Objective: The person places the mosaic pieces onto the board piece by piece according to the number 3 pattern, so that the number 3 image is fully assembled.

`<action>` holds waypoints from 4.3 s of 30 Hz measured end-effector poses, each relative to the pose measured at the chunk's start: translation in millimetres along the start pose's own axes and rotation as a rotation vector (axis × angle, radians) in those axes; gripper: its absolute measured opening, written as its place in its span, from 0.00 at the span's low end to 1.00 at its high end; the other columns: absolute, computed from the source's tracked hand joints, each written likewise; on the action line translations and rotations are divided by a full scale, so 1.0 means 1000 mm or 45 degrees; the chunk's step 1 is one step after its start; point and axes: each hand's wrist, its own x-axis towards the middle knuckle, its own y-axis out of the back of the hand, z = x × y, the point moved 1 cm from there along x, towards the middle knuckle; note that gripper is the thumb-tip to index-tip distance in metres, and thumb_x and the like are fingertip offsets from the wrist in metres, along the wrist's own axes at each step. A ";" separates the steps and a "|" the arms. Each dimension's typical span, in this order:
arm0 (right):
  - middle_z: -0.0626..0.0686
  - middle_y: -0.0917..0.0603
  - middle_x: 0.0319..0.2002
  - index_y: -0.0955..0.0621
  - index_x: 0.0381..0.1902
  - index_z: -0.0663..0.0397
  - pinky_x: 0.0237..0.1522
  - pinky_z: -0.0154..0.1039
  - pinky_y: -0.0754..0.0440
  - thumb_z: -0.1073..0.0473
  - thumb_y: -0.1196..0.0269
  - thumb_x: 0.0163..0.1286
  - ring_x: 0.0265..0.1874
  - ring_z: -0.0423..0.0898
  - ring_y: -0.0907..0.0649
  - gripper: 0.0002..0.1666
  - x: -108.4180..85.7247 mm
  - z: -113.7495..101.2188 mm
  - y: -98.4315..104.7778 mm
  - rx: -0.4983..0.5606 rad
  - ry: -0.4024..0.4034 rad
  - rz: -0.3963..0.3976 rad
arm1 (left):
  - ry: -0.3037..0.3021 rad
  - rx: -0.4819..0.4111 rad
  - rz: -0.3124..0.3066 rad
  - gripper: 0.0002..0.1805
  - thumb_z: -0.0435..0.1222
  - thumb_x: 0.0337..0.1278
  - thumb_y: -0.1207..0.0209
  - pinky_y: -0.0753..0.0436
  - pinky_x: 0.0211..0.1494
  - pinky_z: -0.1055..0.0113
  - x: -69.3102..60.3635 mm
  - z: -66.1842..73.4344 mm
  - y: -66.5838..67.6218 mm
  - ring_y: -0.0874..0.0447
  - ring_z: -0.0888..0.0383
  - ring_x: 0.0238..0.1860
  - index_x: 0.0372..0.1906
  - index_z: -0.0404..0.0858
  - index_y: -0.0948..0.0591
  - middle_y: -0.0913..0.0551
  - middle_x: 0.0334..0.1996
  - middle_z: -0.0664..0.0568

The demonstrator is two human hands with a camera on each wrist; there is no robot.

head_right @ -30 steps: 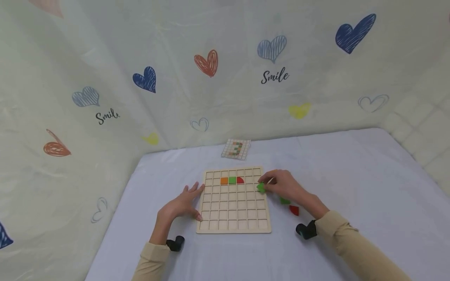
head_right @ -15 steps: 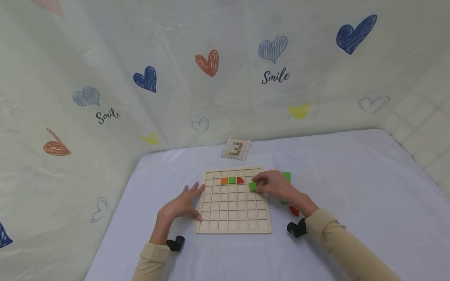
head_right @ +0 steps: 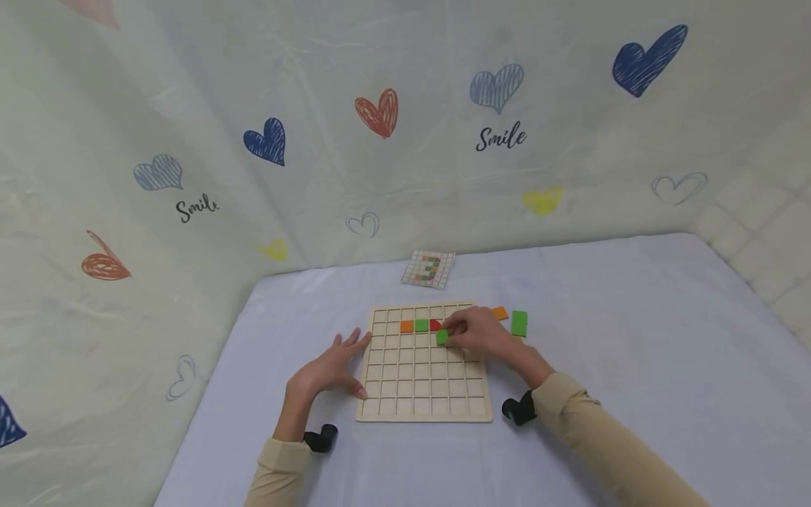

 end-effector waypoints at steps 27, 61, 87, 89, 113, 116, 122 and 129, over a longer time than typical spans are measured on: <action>0.50 0.13 0.35 0.12 0.46 0.61 0.37 0.37 0.20 0.62 0.24 0.59 0.33 0.41 0.19 0.17 0.009 -0.006 -0.011 -0.160 0.121 0.037 | 0.019 0.006 -0.003 0.64 0.37 0.34 0.17 0.49 0.78 0.30 0.001 -0.002 -0.001 0.62 0.35 0.83 0.82 0.46 0.40 0.49 0.83 0.46; 0.53 0.11 0.43 0.13 0.47 0.60 0.40 0.37 0.17 0.67 0.32 0.66 0.38 0.44 0.17 0.11 -0.024 0.013 0.022 -0.080 0.100 0.074 | 0.032 0.008 0.003 0.63 0.37 0.34 0.17 0.47 0.77 0.29 0.000 0.002 0.000 0.61 0.34 0.83 0.81 0.46 0.39 0.48 0.83 0.45; 0.51 0.11 0.40 0.12 0.44 0.60 0.34 0.34 0.19 0.64 0.29 0.64 0.35 0.44 0.18 0.10 -0.070 0.050 0.057 -0.181 -0.024 0.206 | 0.032 0.010 -0.011 0.64 0.37 0.35 0.17 0.47 0.75 0.26 -0.002 0.003 0.000 0.62 0.33 0.83 0.82 0.47 0.40 0.49 0.83 0.45; 0.50 0.11 0.39 0.12 0.44 0.60 0.33 0.33 0.19 0.64 0.29 0.64 0.34 0.44 0.19 0.11 -0.071 0.051 0.056 -0.185 -0.033 0.206 | 0.037 0.014 -0.015 0.64 0.37 0.35 0.17 0.47 0.75 0.26 -0.002 0.003 0.001 0.62 0.34 0.83 0.82 0.47 0.40 0.50 0.83 0.45; 0.50 0.20 0.32 0.12 0.38 0.60 0.31 0.34 0.24 0.64 0.26 0.62 0.31 0.43 0.23 0.08 -0.066 0.053 0.045 -0.307 0.024 0.189 | 0.066 0.018 -0.013 0.63 0.37 0.36 0.17 0.45 0.75 0.27 -0.004 0.002 0.001 0.62 0.34 0.83 0.82 0.47 0.40 0.50 0.84 0.46; 0.50 0.16 0.33 0.15 0.37 0.59 0.35 0.37 0.19 0.64 0.26 0.61 0.32 0.45 0.19 0.08 -0.065 0.052 0.046 -0.286 0.009 0.192 | 0.061 0.017 -0.011 0.63 0.37 0.36 0.17 0.45 0.75 0.27 -0.002 0.002 0.001 0.62 0.34 0.83 0.82 0.47 0.40 0.50 0.84 0.46; 0.48 0.14 0.34 0.15 0.40 0.56 0.39 0.41 0.17 0.63 0.29 0.65 0.35 0.45 0.18 0.06 -0.065 0.051 0.049 -0.250 -0.051 0.179 | 0.048 0.012 -0.008 0.63 0.37 0.36 0.17 0.47 0.77 0.29 0.001 0.003 0.002 0.62 0.35 0.83 0.82 0.48 0.39 0.50 0.84 0.46; 0.51 0.11 0.40 0.12 0.49 0.55 0.37 0.34 0.17 0.64 0.30 0.66 0.36 0.45 0.15 0.13 -0.065 0.047 0.053 -0.146 -0.012 0.167 | 0.055 0.013 -0.005 0.63 0.37 0.35 0.17 0.48 0.77 0.30 0.001 0.003 -0.001 0.63 0.35 0.83 0.82 0.48 0.39 0.49 0.84 0.47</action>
